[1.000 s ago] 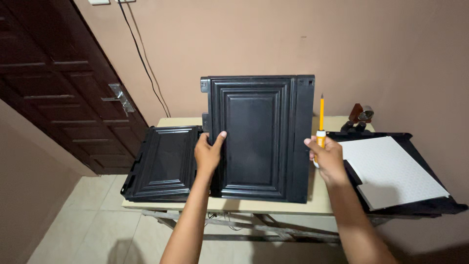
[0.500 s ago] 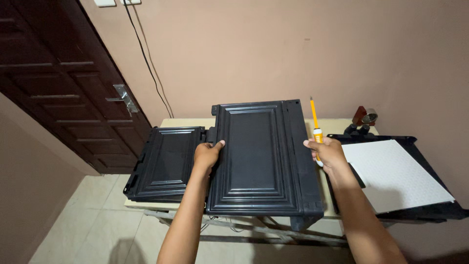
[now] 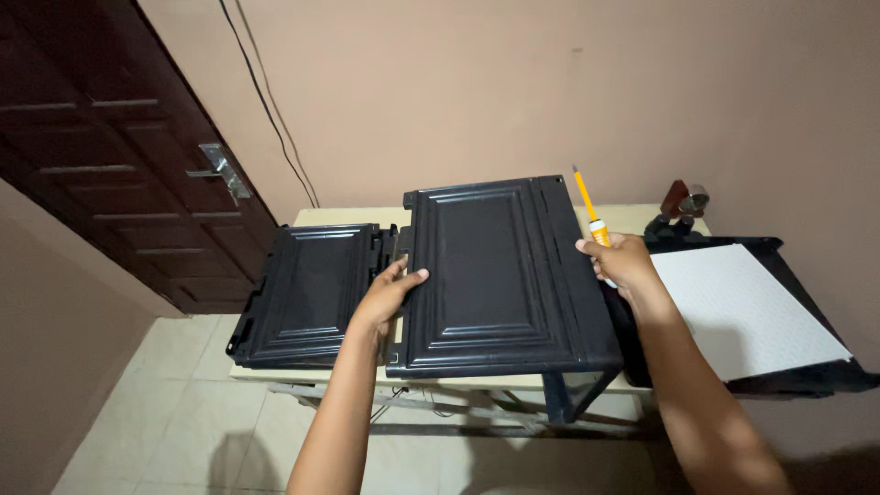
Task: The person assembles black plastic frame components on a table. Using a yellow-handled screwdriver, they align and fasten parts together, then attach small black plastic feet to the bottom of the assembled frame.
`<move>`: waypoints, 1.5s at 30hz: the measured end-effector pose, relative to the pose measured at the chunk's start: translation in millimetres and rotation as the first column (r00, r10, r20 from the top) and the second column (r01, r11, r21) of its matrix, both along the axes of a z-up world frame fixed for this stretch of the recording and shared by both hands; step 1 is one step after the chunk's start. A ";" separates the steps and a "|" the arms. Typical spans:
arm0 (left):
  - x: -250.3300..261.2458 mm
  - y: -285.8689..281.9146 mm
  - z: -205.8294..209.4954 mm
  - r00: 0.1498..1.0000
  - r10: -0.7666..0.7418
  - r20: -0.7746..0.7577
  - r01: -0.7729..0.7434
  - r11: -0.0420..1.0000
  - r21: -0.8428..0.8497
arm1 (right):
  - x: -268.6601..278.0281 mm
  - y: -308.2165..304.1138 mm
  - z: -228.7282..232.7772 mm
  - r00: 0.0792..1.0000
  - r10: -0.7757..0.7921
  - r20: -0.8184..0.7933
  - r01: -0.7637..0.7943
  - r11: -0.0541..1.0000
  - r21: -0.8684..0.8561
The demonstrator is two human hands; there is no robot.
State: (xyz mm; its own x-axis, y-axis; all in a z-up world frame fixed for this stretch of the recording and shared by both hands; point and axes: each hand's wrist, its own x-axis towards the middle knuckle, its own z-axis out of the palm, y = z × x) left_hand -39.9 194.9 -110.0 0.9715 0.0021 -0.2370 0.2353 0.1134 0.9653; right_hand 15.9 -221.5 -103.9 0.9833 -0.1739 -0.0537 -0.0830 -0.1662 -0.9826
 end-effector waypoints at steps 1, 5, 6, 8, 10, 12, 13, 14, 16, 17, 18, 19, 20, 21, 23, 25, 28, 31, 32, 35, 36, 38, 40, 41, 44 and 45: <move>-4.6 -1.0 5.1 0.999 0.013 -0.042 -0.012 0.999 0.033 | -7.9 0.7 5.9 0.999 0.017 0.033 -0.015 0.998 -0.065; -21.4 -5.3 7.5 1.000 0.004 0.014 -0.002 0.988 -0.153 | -57.9 -12.7 44.6 0.987 0.123 0.099 -0.092 0.958 -0.272; -20.3 -6.8 5.2 0.998 0.024 0.062 -0.012 0.981 -0.196 | -75.9 -21.0 56.3 0.977 0.186 0.101 -0.151 0.947 -0.284; -17.1 -6.5 0.0 0.992 0.069 0.101 -0.044 0.972 -0.230 | -111.9 -38.9 81.1 0.969 0.248 0.010 -0.228 0.904 -0.362; -8.5 -2.5 -3.0 0.989 0.111 0.098 -0.089 0.973 -0.213 | -140.1 -47.1 100.1 0.916 0.399 0.039 -0.339 0.823 -0.457; -0.6 -0.3 -3.4 0.988 0.113 0.109 -0.093 0.981 -0.168 | -159.9 -52.5 114.5 0.872 0.490 0.002 -0.408 0.729 -0.550; 2.8 0.3 -3.3 0.987 0.113 0.116 -0.096 0.985 -0.144 | -172.4 -58.0 119.4 0.901 0.411 -0.139 -0.408 0.692 -0.596; 6.9 0.0 -2.8 0.986 0.105 0.129 -0.087 0.987 -0.137 | -180.7 -61.5 121.3 0.911 0.313 -0.270 -0.412 0.651 -0.637; 13.2 -3.0 -3.3 0.985 0.084 0.147 -0.066 0.990 -0.123 | -192.4 -72.5 123.1 0.897 0.286 -0.337 -0.442 0.612 -0.656; 17.0 -4.7 -3.3 0.986 0.085 0.141 -0.070 0.991 -0.111 | -197.3 -80.4 124.6 0.890 0.271 -0.367 -0.455 0.592 -0.665; 20.4 -5.9 -3.3 0.987 0.086 0.134 -0.073 0.992 -0.100 | -200.4 -86.7 125.5 0.890 0.295 -0.348 -0.456 0.551 -0.699; 24.2 -6.7 -2.8 0.988 0.084 0.130 -0.073 0.993 -0.088 | -202.2 -90.5 126.4 0.891 0.317 -0.327 -0.450 0.512 -0.731; 27.3 -7.0 -2.5 0.988 0.081 0.128 -0.069 0.993 -0.098 | -204.5 -92.4 127.4 0.890 0.339 -0.306 -0.442 0.473 -0.762; 30.8 -7.7 -1.9 0.989 0.077 0.127 -0.063 0.992 -0.108 | -206.7 -93.1 129.6 0.894 0.328 -0.304 -0.436 0.484 -0.759; 35.7 -8.7 -1.4 0.989 0.068 0.132 -0.052 0.991 -0.123 | -207.9 -90.2 138.3 0.903 0.309 -0.300 -0.423 0.504 -0.753; 36.5 -8.7 -0.9 0.988 0.062 0.144 -0.044 0.991 -0.129 | -206.5 -80.4 149.5 0.885 0.196 -0.422 -0.463 0.452 -0.762; 35.3 -7.1 1.4 0.991 0.065 0.116 -0.052 0.993 -0.110 | -205.1 -62.8 166.7 0.874 0.151 -0.462 -0.482 0.396 -0.782; 33.9 -6.8 3.6 0.994 0.074 0.085 -0.067 0.994 -0.080 | -206.1 -47.8 179.3 0.897 0.286 -0.336 -0.431 0.409 -0.804; 34.6 -6.7 4.0 0.994 0.074 0.084 -0.068 0.995 -0.070 | -206.1 -43.2 183.0 0.899 0.344 -0.269 -0.405 0.427 -0.808; 34.3 -6.6 1.3 0.992 0.072 0.100 -0.067 0.997 -0.048 | -201.3 -28.5 196.7 0.897 0.245 -0.368 -0.437 0.363 -0.823; 34.7 -6.9 0.3 0.990 0.068 0.122 -0.063 0.997 -0.047 | -199.7 -23.1 202.2 0.884 0.198 -0.424 -0.466 0.295 -0.834; 35.2 -7.3 -0.3 0.989 0.067 0.129 -0.059 0.996 -0.060 | -198.1 -12.9 214.3 0.849 0.090 -0.521 -0.529 0.158 -0.834; 35.5 -8.8 0.3 0.993 0.070 0.095 -0.061 0.994 -0.092 | -195.1 -1.4 225.3 0.859 0.139 -0.492 -0.505 0.074 -0.860; 35.3 -10.1 1.4 0.993 0.063 0.105 -0.053 0.994 -0.092 | -194.3 4.6 230.1 0.863 0.165 -0.478 -0.489 0.032 -0.872; 34.2 -14.2 7.6 0.992 0.050 0.115 -0.040 0.996 -0.084 | -192.6 25.8 242.7 0.838 0.284 -0.466 -0.467 -0.068 -0.882; 33.8 -14.8 10.1 0.993 0.051 0.105 -0.043 0.996 -0.078 | -190.5 33.1 247.2 0.821 0.244 -0.516 -0.503 -0.117 -0.856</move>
State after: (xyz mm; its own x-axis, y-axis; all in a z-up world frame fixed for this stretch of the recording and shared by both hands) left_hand -6.1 180.2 -99.9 0.9905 0.0341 -0.1331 0.1240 0.1951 0.9729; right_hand -174.7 -188.4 143.3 0.9093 0.2090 -0.3599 0.2805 -0.9466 0.1589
